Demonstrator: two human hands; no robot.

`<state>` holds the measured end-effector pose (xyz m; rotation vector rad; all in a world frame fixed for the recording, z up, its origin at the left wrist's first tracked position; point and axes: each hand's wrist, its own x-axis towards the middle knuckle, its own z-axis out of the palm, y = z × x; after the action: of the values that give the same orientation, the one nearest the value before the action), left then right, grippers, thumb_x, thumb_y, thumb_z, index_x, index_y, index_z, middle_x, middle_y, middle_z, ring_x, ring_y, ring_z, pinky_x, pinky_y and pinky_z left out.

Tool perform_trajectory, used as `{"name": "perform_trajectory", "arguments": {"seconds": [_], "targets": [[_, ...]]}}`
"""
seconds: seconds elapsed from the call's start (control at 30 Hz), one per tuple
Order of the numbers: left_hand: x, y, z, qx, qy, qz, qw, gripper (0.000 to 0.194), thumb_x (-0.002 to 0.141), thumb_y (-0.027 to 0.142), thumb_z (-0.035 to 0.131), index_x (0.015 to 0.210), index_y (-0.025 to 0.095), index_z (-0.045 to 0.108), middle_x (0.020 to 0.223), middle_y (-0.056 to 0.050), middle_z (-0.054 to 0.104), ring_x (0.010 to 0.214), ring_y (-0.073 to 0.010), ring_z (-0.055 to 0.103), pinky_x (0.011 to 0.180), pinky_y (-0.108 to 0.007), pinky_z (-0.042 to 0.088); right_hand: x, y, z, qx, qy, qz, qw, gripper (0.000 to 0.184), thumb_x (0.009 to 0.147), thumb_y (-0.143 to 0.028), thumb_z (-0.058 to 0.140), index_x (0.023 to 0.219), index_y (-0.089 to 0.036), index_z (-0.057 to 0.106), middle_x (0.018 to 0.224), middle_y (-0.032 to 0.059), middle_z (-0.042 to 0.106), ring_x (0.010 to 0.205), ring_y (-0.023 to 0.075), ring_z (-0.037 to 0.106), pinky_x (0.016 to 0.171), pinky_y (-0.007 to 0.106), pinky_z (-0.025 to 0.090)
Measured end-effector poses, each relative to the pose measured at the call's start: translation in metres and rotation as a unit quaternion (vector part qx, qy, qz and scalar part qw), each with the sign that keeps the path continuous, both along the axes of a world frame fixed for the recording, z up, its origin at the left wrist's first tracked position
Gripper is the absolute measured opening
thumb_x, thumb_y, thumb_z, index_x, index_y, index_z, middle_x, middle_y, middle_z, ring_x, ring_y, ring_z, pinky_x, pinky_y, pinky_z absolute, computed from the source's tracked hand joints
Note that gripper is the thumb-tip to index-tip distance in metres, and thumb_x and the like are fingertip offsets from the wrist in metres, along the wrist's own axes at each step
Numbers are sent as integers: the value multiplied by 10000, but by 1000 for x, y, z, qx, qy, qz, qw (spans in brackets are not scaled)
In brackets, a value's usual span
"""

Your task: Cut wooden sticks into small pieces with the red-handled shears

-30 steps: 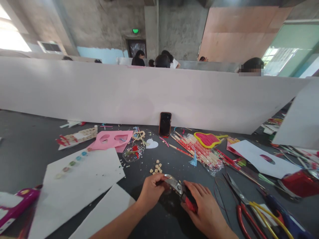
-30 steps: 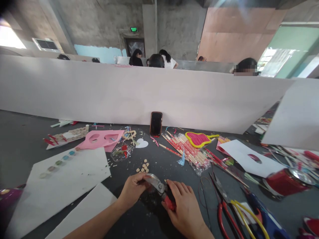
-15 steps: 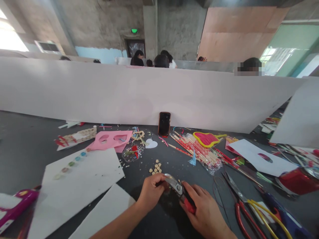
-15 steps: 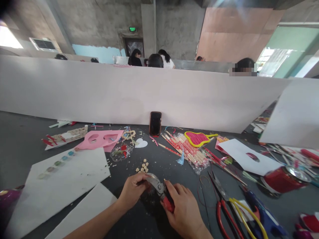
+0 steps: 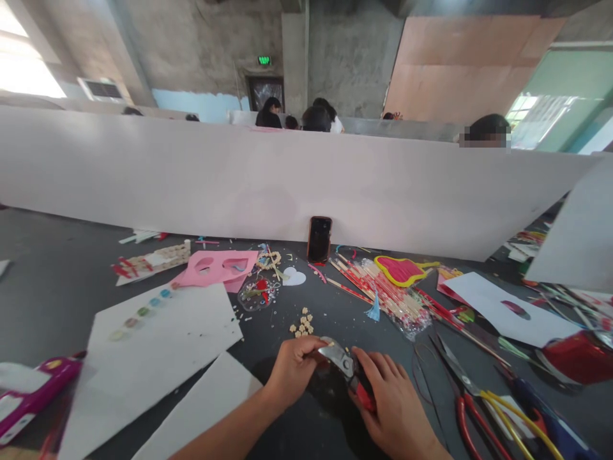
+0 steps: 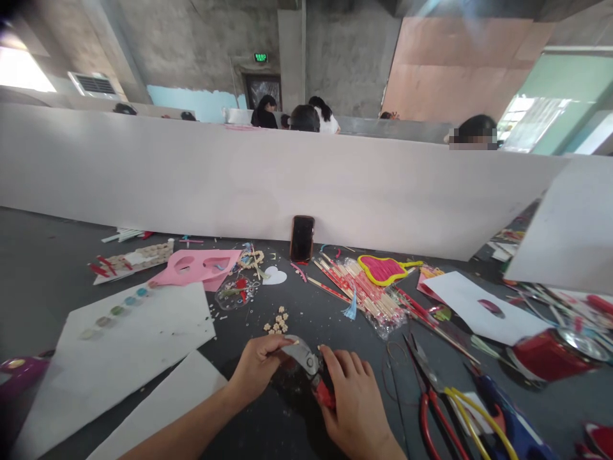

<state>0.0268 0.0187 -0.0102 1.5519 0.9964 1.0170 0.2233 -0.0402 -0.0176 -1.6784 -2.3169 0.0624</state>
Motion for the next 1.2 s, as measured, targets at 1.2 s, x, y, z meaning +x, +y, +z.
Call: {"name": "perform_trajectory", "arguments": {"seconds": [1.2], "targets": [[2, 2, -7, 7, -17, 21, 1000, 174, 690, 87, 508, 671, 153, 668, 692, -20, 643, 655, -134, 581, 611, -185, 452, 4, 3, 9, -38, 63, 35, 997, 499, 832, -388, 460, 1300, -234, 380, 1155, 95, 553, 1016, 220, 513, 843, 377, 401]]}}
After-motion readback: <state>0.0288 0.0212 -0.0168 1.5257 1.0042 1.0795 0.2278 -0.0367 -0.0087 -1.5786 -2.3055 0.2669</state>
